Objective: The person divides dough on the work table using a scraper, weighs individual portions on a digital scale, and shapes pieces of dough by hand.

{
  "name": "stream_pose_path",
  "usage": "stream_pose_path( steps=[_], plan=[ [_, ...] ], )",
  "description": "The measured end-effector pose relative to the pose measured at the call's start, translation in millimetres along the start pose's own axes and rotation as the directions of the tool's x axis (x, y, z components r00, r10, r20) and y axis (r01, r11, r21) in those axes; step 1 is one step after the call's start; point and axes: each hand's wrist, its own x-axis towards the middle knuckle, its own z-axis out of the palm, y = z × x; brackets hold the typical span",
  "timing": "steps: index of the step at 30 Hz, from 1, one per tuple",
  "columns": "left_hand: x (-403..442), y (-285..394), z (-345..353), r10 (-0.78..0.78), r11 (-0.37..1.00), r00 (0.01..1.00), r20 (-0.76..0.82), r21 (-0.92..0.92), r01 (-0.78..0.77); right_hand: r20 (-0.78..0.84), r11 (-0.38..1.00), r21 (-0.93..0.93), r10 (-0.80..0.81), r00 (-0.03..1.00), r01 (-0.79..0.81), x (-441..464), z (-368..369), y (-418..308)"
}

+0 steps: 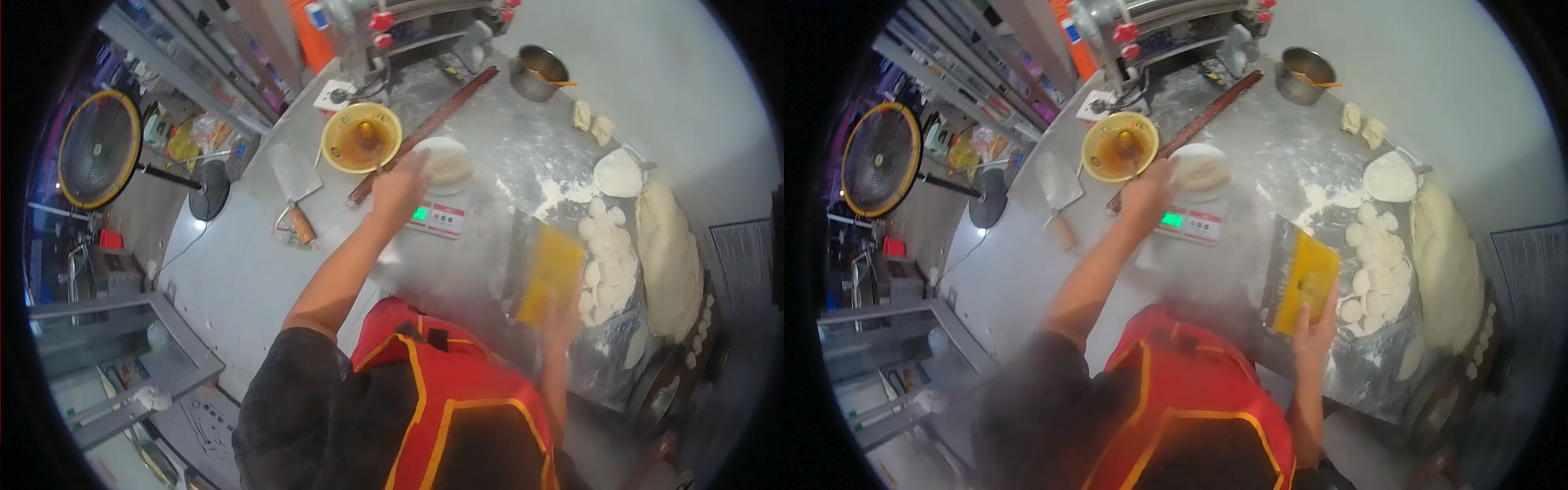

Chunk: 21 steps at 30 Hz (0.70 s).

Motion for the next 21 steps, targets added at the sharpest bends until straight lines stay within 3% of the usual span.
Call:
stream_pose_path(
  steps=[2, 5, 7, 8, 11, 13, 14, 18, 20, 21],
  plan=[
    [5.2, 20.1, 23.8, 0.054, 0.992, 0.977, 0.204, 0.102, -0.077, -0.005, 0.999, -0.028, 0.041, 0.999, -0.041, -2.0, -3.9, 6.1],
    [17.8, 33.1, 64.9, -0.067, 0.977, 0.967, 0.247, 0.211, 0.014, 0.048, 0.978, 0.017, 0.207, 0.977, -0.208, -4.0, -12.8, 3.9],
    [28.8, 34.6, 63.7, -0.049, 0.988, 0.964, 0.260, 0.151, 0.010, 0.084, 0.948, 0.097, 0.296, 0.951, -0.304, -3.7, -17.3, 6.0],
    [37.8, 27.2, 67.2, -0.041, 0.986, 0.944, 0.328, 0.165, -0.014, -0.004, 0.981, 0.049, 0.187, 0.982, -0.187, -4.8, -15.7, 11.1],
    [76.3, 18.4, 56.0, -0.070, 0.984, 0.891, 0.448, 0.180, -0.013, -0.074, 0.994, 0.063, 0.097, 0.993, -0.092, -2.9, -21.8, 17.9],
    [108.5, 2.3, 54.7, -0.016, 0.994, 0.924, 0.382, -0.095, 0.057, -0.052, 0.982, 0.089, 0.169, 0.984, -0.164, -1.8, -27.4, 22.8],
    [126.3, 9.7, 45.6, -0.158, 0.874, 0.768, 0.621, -0.274, 0.401, -0.037, 0.975, 0.102, 0.202, 0.979, -0.198, -1.2, -29.8, 25.5],
    [164.8, 83.4, 52.3, -0.160, 0.701, 0.759, 0.632, -0.469, 0.538, -0.090, 0.982, 0.074, 0.179, 0.980, -0.173, 1.0, -33.4, 42.4],
    [184.1, 88.5, 132.9, -0.060, 0.505, 0.755, 0.653, -0.633, 0.587, -0.080, 0.975, 0.042, 0.219, 0.972, -0.217, 5.6, -37.5, 47.9],
    [197.5, 107.6, 145.1, -0.061, 0.551, 0.763, 0.644, -0.616, 0.564, -0.078, 0.967, 0.072, 0.249, 0.965, -0.244, 9.3, -40.5, 47.6]
  ],
)
